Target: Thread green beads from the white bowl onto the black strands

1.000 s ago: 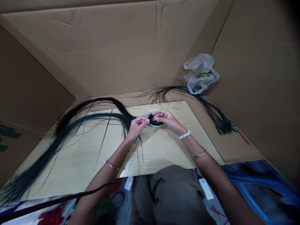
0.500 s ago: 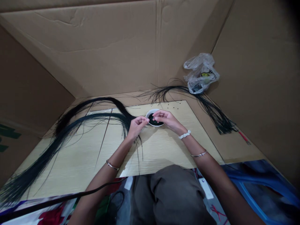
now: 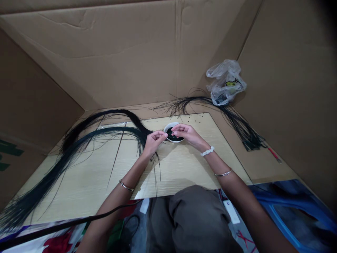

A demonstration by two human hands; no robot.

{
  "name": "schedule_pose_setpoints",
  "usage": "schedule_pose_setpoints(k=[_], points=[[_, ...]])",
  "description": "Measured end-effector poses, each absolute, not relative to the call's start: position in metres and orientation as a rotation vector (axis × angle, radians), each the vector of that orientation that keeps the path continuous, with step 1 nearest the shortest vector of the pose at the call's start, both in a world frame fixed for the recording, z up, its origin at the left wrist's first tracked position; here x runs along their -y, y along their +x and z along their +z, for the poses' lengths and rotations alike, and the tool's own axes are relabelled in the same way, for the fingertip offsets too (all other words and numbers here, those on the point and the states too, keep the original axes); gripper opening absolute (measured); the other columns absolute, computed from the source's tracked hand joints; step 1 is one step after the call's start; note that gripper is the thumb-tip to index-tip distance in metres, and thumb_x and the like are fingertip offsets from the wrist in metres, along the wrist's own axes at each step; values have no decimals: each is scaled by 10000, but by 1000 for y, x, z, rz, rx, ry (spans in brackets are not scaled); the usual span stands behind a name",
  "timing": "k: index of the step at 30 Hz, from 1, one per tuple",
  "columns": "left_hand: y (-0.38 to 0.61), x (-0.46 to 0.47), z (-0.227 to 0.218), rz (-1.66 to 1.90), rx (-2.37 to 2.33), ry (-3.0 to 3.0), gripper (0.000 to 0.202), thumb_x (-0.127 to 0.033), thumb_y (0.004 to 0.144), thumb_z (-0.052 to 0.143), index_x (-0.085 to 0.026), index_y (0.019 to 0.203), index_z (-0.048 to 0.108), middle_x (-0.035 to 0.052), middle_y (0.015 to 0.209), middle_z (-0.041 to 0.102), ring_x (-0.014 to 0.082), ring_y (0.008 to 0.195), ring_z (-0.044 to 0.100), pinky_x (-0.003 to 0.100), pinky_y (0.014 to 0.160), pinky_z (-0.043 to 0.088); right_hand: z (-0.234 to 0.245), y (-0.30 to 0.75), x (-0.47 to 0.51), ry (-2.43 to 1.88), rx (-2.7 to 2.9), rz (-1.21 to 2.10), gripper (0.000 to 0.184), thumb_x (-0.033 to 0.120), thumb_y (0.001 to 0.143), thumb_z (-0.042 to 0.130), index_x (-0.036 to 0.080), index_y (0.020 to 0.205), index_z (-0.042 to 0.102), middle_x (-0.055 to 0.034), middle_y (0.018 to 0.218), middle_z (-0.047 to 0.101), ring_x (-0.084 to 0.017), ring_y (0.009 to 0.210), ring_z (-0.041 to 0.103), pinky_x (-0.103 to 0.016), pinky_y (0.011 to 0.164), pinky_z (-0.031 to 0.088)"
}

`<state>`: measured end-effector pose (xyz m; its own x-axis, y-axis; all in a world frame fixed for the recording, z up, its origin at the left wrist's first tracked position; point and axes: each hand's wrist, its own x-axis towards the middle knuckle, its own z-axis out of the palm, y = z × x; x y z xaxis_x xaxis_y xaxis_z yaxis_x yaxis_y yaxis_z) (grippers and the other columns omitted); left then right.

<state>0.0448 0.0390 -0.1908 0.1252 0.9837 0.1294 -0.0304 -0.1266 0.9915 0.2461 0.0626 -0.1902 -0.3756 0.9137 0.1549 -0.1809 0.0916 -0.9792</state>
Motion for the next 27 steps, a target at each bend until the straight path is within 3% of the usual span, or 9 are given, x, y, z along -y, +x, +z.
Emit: schedule_pose_setpoints(k=[10, 20, 27], points=[[45, -39, -189, 1213, -1047, 1367, 426, -530, 685, 824, -133, 748, 684, -39, 555, 488, 55, 485, 329, 209, 466, 239, -190, 246, -62, -782, 1433, 1463, 306, 335, 736, 815, 156, 963, 713, -58, 923, 723, -160, 878, 669, -271, 747, 525], [46, -39, -193, 1213, -1053, 1426, 404, -515, 701, 809, -135, 756, 684, -19, 596, 539, 76, 534, 393, 210, 515, 276, -186, 240, -56, -820, 1545, 1370, 299, 334, 776, 771, 155, 1008, 710, -57, 937, 710, -153, 859, 656, -289, 809, 518], [47, -37, -192, 1184, -1040, 1491, 346, -464, 728, 801, -140, 767, 687, -18, 609, 537, 87, 556, 415, 214, 528, 287, -186, 232, -50, -870, 1609, 1321, 316, 354, 803, 727, 152, 1045, 701, -51, 915, 693, -145, 815, 629, -264, 748, 488]])
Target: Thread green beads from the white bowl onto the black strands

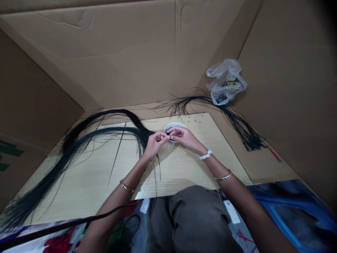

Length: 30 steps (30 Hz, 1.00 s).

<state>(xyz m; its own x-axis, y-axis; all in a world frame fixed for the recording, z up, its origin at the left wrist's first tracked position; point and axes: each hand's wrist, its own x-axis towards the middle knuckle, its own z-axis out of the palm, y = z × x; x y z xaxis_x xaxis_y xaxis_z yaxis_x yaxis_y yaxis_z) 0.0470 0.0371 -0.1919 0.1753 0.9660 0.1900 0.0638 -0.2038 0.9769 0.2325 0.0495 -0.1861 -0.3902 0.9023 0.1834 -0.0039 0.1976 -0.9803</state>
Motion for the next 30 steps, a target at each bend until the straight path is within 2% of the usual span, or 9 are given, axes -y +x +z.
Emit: schedule_pose_setpoints(k=[4, 7, 11, 17, 23, 30], points=[[47, -37, -191, 1196, -1042, 1473, 362, -480, 735, 792, -139, 759, 674, -33, 579, 494, 76, 530, 366, 217, 520, 253, -182, 238, -51, -928, 1642, 1204, 234, 347, 842, 679, 135, 930, 722, -64, 939, 707, -157, 850, 627, -278, 794, 465], [46, -38, -191, 1194, -1043, 1457, 387, -499, 720, 799, -136, 750, 665, -30, 586, 502, 74, 531, 368, 217, 522, 259, -179, 241, -50, -1005, 1714, 1123, 231, 347, 861, 651, 128, 838, 720, -48, 857, 695, -145, 783, 586, -270, 747, 425], [47, -39, -192, 1193, -1065, 1447, 415, -522, 700, 805, -138, 755, 659, -33, 587, 494, 74, 534, 367, 212, 519, 253, -180, 239, -49, -1041, 1787, 1097, 261, 366, 885, 617, 129, 814, 698, -25, 791, 653, -119, 697, 514, -248, 665, 370], [47, -41, -196, 1184, -1090, 1459, 379, -489, 722, 786, -139, 769, 650, -36, 586, 484, 77, 534, 357, 217, 516, 239, -182, 237, -48, -1062, 1838, 996, 254, 359, 908, 583, 137, 837, 684, -21, 786, 641, -117, 689, 500, -243, 656, 363], [42, -46, -204, 1128, -1067, 1427, 241, -358, 806, 653, -141, 904, 692, -24, 654, 525, 75, 512, 356, 214, 486, 244, -183, 239, -51, -1102, 1793, 1005, 233, 327, 903, 582, 136, 812, 679, -28, 818, 683, -123, 701, 531, -252, 688, 383], [40, -50, -203, 1098, -974, 1287, 254, -238, 723, 549, -125, 890, 704, 9, 748, 575, 47, 440, 334, 217, 426, 202, -189, 242, -55, -1112, 1778, 989, 259, 339, 910, 578, 132, 790, 676, -37, 816, 686, -131, 711, 545, -259, 702, 392]])
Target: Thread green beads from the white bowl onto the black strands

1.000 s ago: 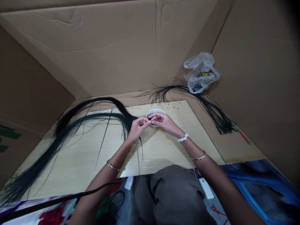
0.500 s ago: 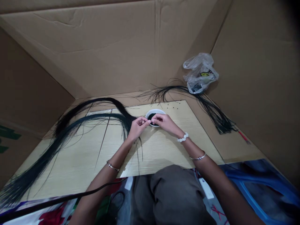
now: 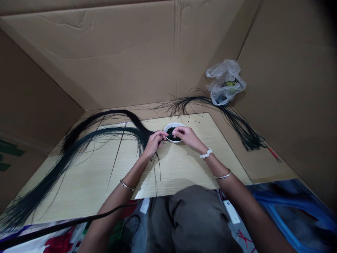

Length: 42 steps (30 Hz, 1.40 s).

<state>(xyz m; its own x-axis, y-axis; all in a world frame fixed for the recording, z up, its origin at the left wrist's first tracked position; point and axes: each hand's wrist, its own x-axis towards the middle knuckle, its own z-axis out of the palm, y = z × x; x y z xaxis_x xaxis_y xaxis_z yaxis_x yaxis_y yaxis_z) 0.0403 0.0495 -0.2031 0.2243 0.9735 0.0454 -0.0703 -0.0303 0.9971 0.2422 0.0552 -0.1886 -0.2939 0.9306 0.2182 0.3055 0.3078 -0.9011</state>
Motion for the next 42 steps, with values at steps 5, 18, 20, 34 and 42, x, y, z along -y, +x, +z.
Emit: schedule_pose_setpoints(k=[5, 18, 20, 34, 42], points=[[39, -52, -204, 1069, -1009, 1250, 280, -240, 718, 509, -119, 887, 697, 38, 768, 626, 64, 429, 437, 209, 390, 197, -190, 243, -57, -1119, 1752, 1010, 287, 383, 902, 588, 136, 778, 662, -35, 798, 677, -130, 702, 542, -258, 698, 397], [37, -50, -199, 1004, -1023, 1350, 454, -543, 840, 624, -108, 929, 718, 97, 823, 719, 117, 550, 588, 210, 450, 345, -190, 243, -56, -1123, 1748, 1006, 246, 360, 887, 591, 136, 819, 667, -31, 806, 678, -129, 693, 544, -255, 673, 386], [38, -49, -200, 1026, -1034, 1417, 435, -528, 786, 709, -114, 919, 727, 72, 779, 712, 88, 506, 510, 208, 445, 326, -188, 242, -54, -1118, 1771, 990, 232, 346, 894, 592, 138, 832, 674, -30, 818, 685, -134, 714, 554, -258, 688, 390], [43, -46, -201, 1110, -1081, 1378, 398, -508, 707, 790, -133, 822, 721, 1, 639, 614, 63, 487, 387, 212, 461, 273, -190, 249, -64, -1461, 2028, 277, 134, 270, 879, 654, 230, 895, 780, -60, 1424, 531, -346, 1347, 310, -520, 1105, 257], [42, -46, -204, 1135, -1095, 1370, 402, -520, 706, 793, -136, 790, 709, -16, 605, 566, 81, 534, 424, 210, 495, 303, -192, 233, -72, -1635, 2245, 269, 75, 189, 798, 721, 225, 813, 784, -84, 1409, 514, -421, 1440, 184, -641, 1115, 123]])
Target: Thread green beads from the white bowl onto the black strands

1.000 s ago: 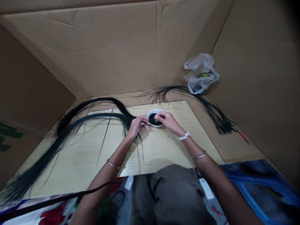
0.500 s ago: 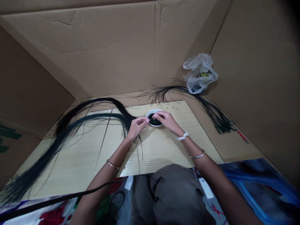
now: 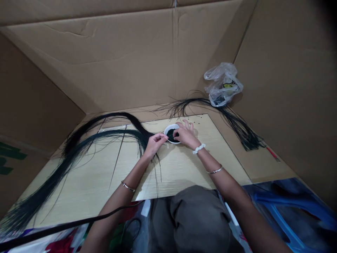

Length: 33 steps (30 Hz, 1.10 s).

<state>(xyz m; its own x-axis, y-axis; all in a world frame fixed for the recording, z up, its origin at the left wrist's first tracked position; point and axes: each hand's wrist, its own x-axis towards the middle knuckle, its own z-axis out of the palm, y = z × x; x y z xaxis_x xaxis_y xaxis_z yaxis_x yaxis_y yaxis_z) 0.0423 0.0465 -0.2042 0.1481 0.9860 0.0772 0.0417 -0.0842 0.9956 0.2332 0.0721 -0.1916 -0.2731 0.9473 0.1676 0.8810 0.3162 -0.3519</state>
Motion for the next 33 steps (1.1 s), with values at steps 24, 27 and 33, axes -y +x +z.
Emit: schedule_pose_setpoints(k=[24, 27, 33], points=[[44, -43, -198, 1249, -1091, 1325, 379, -503, 706, 803, -153, 746, 665, -65, 509, 424, 68, 482, 334, 217, 468, 242, -188, 246, -64, -865, 1621, 1054, 226, 390, 874, 684, 214, 966, 793, -65, 1116, 742, -209, 1133, 659, -366, 1055, 461], [45, -42, -196, 1258, -1092, 1324, 381, -502, 700, 810, -152, 734, 663, -64, 515, 431, 61, 476, 311, 216, 464, 231, -187, 246, -62, -889, 1613, 1071, 232, 392, 874, 683, 214, 975, 791, -62, 1123, 741, -213, 1133, 660, -369, 1059, 460], [45, -40, -193, 1261, -1102, 1307, 402, -515, 674, 823, -149, 723, 665, -55, 524, 453, 64, 482, 349, 210, 463, 262, -181, 245, -56, -976, 1672, 974, 221, 366, 899, 655, 223, 996, 792, -52, 1124, 736, -219, 1162, 620, -372, 1096, 401]])
